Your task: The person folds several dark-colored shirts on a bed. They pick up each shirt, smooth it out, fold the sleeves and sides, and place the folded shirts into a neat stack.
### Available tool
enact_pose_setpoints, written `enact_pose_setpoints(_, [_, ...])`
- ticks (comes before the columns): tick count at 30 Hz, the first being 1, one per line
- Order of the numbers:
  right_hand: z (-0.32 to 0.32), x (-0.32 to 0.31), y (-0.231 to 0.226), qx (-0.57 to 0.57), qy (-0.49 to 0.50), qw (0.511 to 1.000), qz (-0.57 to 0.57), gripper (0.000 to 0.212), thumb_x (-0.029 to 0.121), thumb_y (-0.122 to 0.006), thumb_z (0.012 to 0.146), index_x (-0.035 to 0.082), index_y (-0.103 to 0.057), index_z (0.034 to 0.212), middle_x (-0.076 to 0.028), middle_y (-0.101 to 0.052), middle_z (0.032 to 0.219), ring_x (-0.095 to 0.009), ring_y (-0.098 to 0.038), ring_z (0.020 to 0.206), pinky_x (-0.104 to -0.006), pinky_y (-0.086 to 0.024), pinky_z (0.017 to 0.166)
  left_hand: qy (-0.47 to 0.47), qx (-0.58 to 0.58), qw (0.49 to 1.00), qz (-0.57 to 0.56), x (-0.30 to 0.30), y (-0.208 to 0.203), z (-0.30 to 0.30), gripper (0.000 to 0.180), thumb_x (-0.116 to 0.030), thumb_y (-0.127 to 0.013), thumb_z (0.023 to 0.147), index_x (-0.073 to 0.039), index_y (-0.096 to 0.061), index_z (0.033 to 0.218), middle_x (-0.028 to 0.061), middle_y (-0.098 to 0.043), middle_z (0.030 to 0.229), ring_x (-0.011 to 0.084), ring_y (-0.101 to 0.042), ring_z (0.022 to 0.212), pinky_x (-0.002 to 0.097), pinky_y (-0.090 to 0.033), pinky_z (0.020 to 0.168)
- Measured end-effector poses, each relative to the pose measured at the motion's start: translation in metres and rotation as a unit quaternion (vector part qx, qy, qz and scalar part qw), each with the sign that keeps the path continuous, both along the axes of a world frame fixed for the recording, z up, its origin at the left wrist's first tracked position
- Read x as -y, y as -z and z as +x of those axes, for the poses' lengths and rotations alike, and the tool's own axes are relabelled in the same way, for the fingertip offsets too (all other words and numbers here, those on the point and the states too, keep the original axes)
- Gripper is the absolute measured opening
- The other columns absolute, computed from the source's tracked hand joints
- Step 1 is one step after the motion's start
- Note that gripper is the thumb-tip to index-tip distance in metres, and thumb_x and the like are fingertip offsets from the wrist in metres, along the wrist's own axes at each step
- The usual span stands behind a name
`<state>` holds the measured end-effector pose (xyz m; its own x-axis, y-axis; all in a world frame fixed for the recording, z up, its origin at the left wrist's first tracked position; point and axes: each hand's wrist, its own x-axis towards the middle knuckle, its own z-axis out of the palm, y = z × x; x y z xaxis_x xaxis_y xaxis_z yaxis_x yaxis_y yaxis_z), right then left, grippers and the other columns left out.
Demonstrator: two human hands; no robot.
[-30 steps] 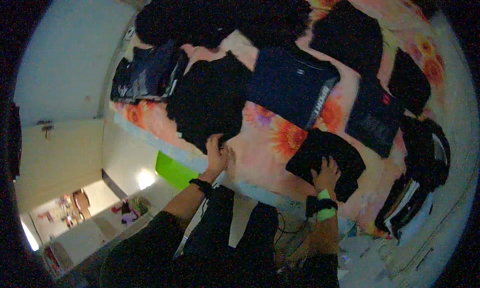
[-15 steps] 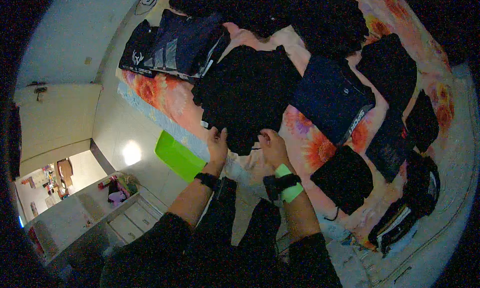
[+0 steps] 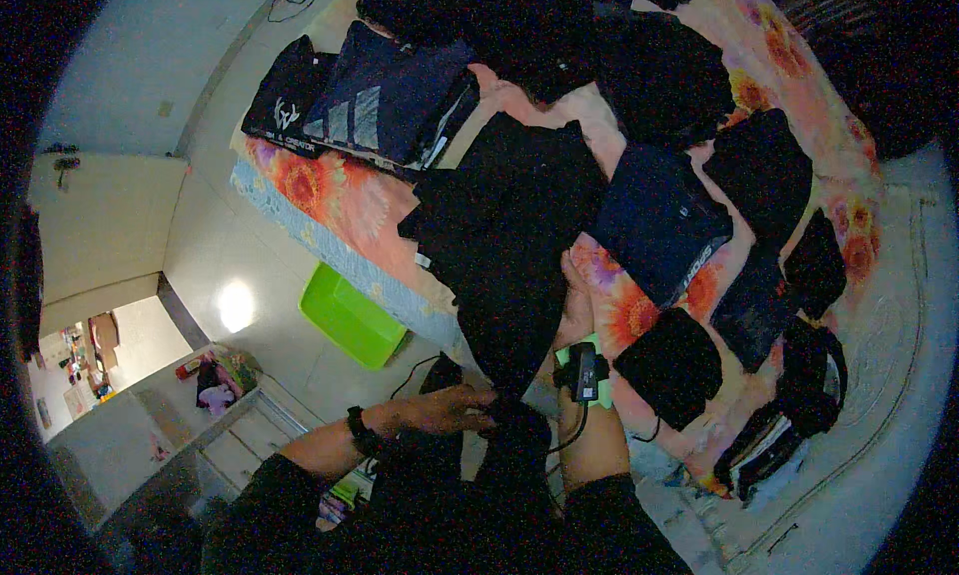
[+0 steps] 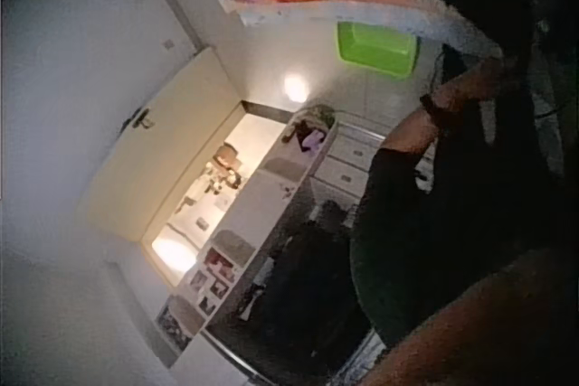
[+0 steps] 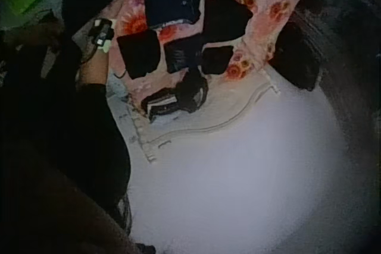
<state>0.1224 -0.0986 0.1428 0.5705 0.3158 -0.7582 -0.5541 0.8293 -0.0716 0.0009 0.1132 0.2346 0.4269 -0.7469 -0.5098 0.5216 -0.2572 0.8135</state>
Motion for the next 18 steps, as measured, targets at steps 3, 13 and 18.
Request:
enact_pose_setpoints(3, [0.005,0.018,-0.001,0.068,0.020,0.987,-0.147,0.041,0.029,-0.059,0.101,0.007,-0.059,0.135,-0.013,-0.061,0.134,-0.027,-0.059,0.120,-0.0403,-0.044,0.109,0.065,0.065,0.996,-0.012,-0.003,0.000,-0.004,0.036,-0.036,-0.061,0.100,-0.001,-0.060,0.111,0.0170,-0.058,0.115,0.0315,-0.057,0.106,0.0400,-0.049,0.087])
enact_pose_setpoints(13, [-0.023,0.079,-0.066,0.220,0.078,0.943,-0.236,0.025,0.017,-0.055,0.102,0.008,-0.062,0.124,-0.013,-0.065,0.124,-0.025,-0.064,0.112,-0.0387,-0.053,0.098,0.008,0.143,0.987,-0.077,-0.020,-0.062,-0.013,0.022,-0.018,-0.071,0.092,-0.003,-0.061,0.105,0.0145,-0.056,0.121,0.0285,-0.056,0.109,0.0434,-0.044,0.087])
enact_pose_setpoints(18, [-0.014,0.100,-0.170,0.429,-0.050,0.713,-0.552,0.043,0.007,-0.046,0.098,0.003,-0.048,0.141,-0.015,-0.057,0.134,-0.024,-0.050,0.131,-0.0354,-0.036,0.112,-0.425,0.075,0.832,-0.349,-0.062,-0.120,-0.009,0.056,-0.032,-0.066,0.095,-0.004,-0.046,0.138,0.0151,-0.048,0.144,0.0336,-0.048,0.130,0.0486,-0.039,0.108])
